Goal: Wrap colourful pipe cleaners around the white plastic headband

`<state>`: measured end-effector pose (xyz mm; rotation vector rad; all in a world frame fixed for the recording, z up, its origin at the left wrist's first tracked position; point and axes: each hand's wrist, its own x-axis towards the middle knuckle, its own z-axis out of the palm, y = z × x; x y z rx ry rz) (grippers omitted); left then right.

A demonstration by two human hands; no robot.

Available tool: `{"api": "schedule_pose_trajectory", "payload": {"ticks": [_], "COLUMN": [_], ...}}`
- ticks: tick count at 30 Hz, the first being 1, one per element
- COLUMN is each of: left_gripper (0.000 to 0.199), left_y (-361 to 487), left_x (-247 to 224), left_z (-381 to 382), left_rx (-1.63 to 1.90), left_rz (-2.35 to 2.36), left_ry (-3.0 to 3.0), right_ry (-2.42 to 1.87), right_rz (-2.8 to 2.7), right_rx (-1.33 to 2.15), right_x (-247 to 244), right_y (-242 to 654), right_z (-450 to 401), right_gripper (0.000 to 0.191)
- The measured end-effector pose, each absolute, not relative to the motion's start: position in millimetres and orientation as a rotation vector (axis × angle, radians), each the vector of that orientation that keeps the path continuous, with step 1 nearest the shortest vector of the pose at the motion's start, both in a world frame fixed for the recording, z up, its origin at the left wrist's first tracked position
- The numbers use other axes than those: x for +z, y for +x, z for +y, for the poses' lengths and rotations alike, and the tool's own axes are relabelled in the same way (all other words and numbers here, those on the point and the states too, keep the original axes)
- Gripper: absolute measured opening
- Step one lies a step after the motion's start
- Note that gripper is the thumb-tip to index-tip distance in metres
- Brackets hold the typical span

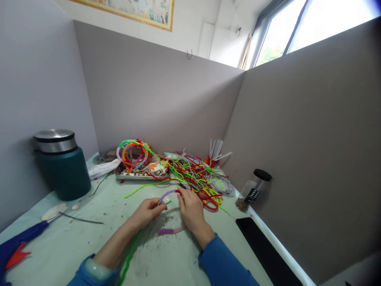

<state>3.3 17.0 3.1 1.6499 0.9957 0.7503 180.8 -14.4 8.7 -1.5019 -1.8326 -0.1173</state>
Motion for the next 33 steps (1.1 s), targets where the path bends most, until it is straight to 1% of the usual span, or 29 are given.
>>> {"api": "schedule_pose_trajectory", "payload": {"ticks": [3,7,10,13,16,19,22,27,33], "left_gripper": [0.037,0.052,0.047,0.038,0.033,0.032,0.032,0.031,0.034], "left_y": [1,-6,-11,-13,-11,-4,2,5,2], "left_x": [-2,-10,-12,-10,-4,0,1,1,3], "left_z": [21,25,28,31,30,25,21,17,16], "left_rx": [0.801,0.748,0.745,0.83,0.904,0.947,0.956,0.881,0.686], "left_rz": [1.047,1.166,1.201,1.268,1.184,1.05,0.964,0.946,1.017], "left_ry": [1.701,1.679,1.67,1.623,1.515,1.471,1.47,1.514,1.622], "right_ry": [-1.691,-1.896,-1.997,-1.915,-1.642,-1.364,-1.225,-1.222,-1.212], "right_rz": [-1.798,-1.721,-1.676,-1.639,-1.646,-1.735,-1.725,-1.529,-1.185], "right_rx": [-0.024,-0.059,-0.078,-0.197,-0.253,-0.024,0.238,0.437,0.625], "right_x": [0,-6,-5,0,7,9,6,-2,-5], "right_y": [188,190,192,193,189,179,165,155,170], "right_z": [-9,-5,-4,-5,-11,-17,-20,-17,-6], "right_gripper": [0.03,0.027,0.025,0.021,0.02,0.02,0.017,0.016,0.018]}}
